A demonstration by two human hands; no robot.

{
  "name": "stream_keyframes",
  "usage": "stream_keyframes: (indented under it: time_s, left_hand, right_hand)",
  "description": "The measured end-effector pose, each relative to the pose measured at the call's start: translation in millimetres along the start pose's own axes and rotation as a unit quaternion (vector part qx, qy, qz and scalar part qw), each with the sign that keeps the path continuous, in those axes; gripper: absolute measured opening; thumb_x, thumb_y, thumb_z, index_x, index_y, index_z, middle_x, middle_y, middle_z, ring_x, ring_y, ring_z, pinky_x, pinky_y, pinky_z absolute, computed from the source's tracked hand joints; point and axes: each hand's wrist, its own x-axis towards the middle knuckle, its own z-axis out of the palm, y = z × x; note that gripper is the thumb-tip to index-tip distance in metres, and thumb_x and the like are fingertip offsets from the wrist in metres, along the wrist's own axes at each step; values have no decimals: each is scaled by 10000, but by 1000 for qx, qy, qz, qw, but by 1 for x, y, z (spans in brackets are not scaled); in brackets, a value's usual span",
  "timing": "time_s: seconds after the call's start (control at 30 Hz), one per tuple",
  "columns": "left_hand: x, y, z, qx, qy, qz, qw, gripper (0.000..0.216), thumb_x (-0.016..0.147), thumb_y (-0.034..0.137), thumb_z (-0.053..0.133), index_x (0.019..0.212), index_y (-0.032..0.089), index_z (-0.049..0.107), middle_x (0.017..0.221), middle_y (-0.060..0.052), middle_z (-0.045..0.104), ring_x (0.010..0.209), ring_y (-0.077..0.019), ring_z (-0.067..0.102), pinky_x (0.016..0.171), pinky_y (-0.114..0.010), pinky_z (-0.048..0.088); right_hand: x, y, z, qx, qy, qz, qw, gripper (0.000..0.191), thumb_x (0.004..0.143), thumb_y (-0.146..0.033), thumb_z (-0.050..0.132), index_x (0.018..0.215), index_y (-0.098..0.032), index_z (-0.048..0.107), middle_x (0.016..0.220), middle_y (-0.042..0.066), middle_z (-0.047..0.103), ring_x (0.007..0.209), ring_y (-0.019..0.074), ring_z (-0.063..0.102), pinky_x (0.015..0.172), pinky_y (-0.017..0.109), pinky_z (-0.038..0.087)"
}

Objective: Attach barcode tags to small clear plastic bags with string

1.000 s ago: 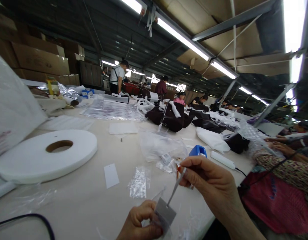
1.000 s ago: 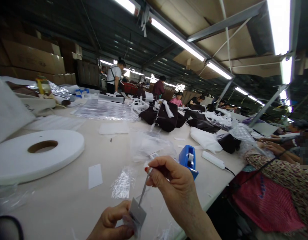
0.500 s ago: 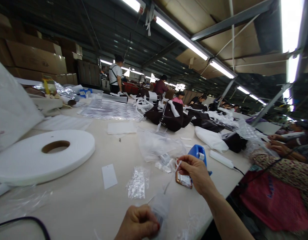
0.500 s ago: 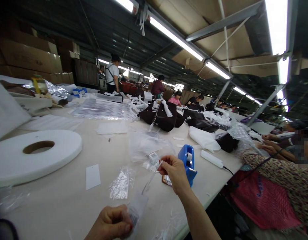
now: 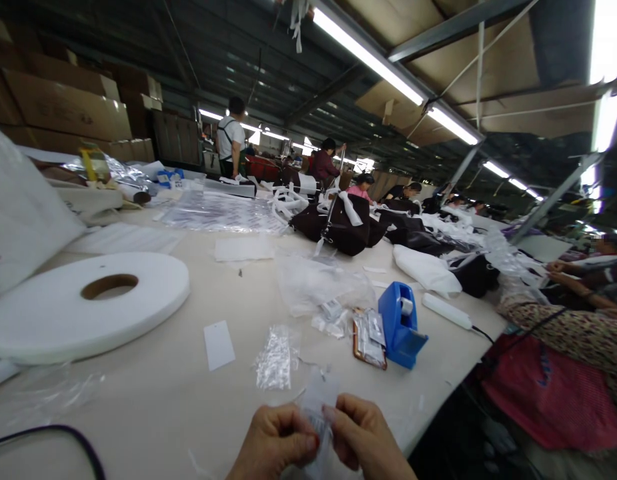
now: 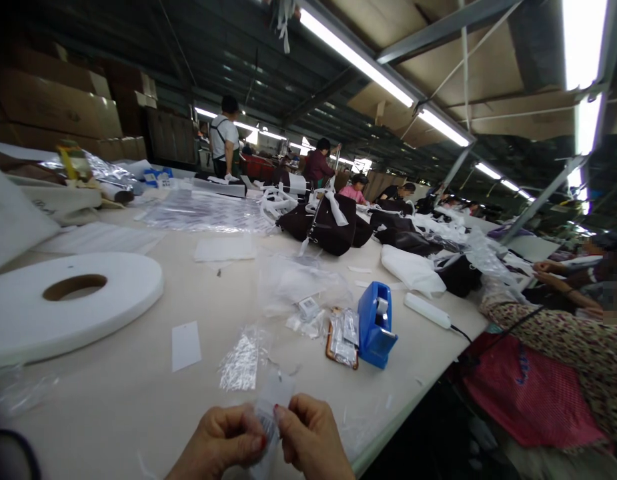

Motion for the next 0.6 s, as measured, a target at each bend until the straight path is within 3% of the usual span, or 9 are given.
stream_keyframes:
  time_s: [0.17,0.4,0.6]
  left_hand:
    - [0,0,-5,16,-13,-5,1000,287,479,366,809,521,132,649,548,-57,663,544,-177,553,553,-276,348]
    - [-5,16,-3,52,20,22,998,181,496,287,801,518,155,678,693,-5,636,654,-133,526,613,-238,344]
    - [-8,15,5,108,7,59,992,150,530,251,749,489,144,652,616,-5,582,630,-148,503,627,-266,336]
  right_hand:
    - [3,3,4,63,-10,5,998,446,540,-528,734,638,-111,610,375,-56,463,322,38,344,352,177,188]
    - [-2,-14,-18,148,174,-90,969,271,592,-388,769,670,-144,681,429,-51,485,417,49,347,406,176,224]
    - [-10,-27,-22,243,221,-126,936,237,553,-311,807,733,-194,706,537,-34,559,461,53,388,423,167,292]
